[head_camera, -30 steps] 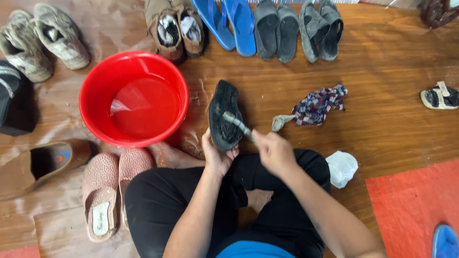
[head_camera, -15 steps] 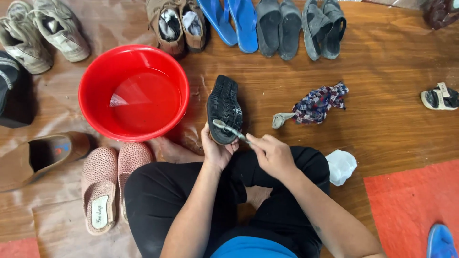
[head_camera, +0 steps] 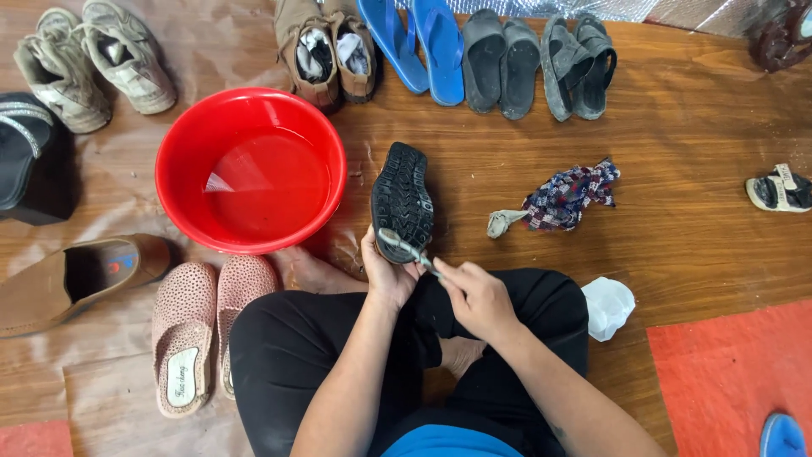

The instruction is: The person sits on the floor and scrubs the sole of a brown shoe using a toothbrush. They repeatedly dip the brush into a red bowl of water and continue scrubbing the shoe's sole and edges.

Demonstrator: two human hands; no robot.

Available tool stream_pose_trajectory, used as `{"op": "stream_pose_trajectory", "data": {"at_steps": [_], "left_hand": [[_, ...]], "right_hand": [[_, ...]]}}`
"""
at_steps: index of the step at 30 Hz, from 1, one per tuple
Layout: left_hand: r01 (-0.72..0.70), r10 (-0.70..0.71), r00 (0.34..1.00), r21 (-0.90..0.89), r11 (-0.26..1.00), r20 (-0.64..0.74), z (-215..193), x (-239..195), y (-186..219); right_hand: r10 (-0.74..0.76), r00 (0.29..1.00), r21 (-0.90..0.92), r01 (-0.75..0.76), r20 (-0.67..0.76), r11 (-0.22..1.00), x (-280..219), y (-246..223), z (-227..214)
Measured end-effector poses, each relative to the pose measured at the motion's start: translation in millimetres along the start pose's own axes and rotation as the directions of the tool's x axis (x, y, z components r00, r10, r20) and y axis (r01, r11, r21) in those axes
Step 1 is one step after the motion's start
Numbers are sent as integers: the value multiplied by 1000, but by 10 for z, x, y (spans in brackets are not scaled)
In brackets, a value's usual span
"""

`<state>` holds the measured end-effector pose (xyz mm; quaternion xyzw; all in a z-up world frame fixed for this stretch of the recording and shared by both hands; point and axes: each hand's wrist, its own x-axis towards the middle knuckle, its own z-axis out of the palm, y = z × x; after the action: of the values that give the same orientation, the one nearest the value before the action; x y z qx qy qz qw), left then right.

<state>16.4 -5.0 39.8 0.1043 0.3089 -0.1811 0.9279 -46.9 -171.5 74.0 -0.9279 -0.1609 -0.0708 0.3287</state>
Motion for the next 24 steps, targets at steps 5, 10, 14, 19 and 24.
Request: {"op": "stream_pose_trajectory", "data": {"at_steps": [5, 10, 14, 19, 24], "left_hand": [[9, -9, 1000, -7, 1000, 30, -51, 115, -28], [19, -19, 999, -3, 1000, 39, -6, 44, -15], [2, -2, 1000, -38, 999, 15, -71, 79, 1], [16, -16, 999, -11, 1000, 31, -73, 118, -40], [36, -35, 999, -37, 999, 39, -156, 155, -25]], "right_hand": [[10, 1000, -8, -10, -28, 1000, -155, 79, -152], [-34, 996, -29, 32, -84, 999, -143, -97, -93], [4, 1000, -122, -5, -11, 993, -238, 22, -58], [19, 999, -215, -26, -38, 976, -372, 76, -35], [138, 990, -140, -137, 0, 981, -296, 73, -36]]}}
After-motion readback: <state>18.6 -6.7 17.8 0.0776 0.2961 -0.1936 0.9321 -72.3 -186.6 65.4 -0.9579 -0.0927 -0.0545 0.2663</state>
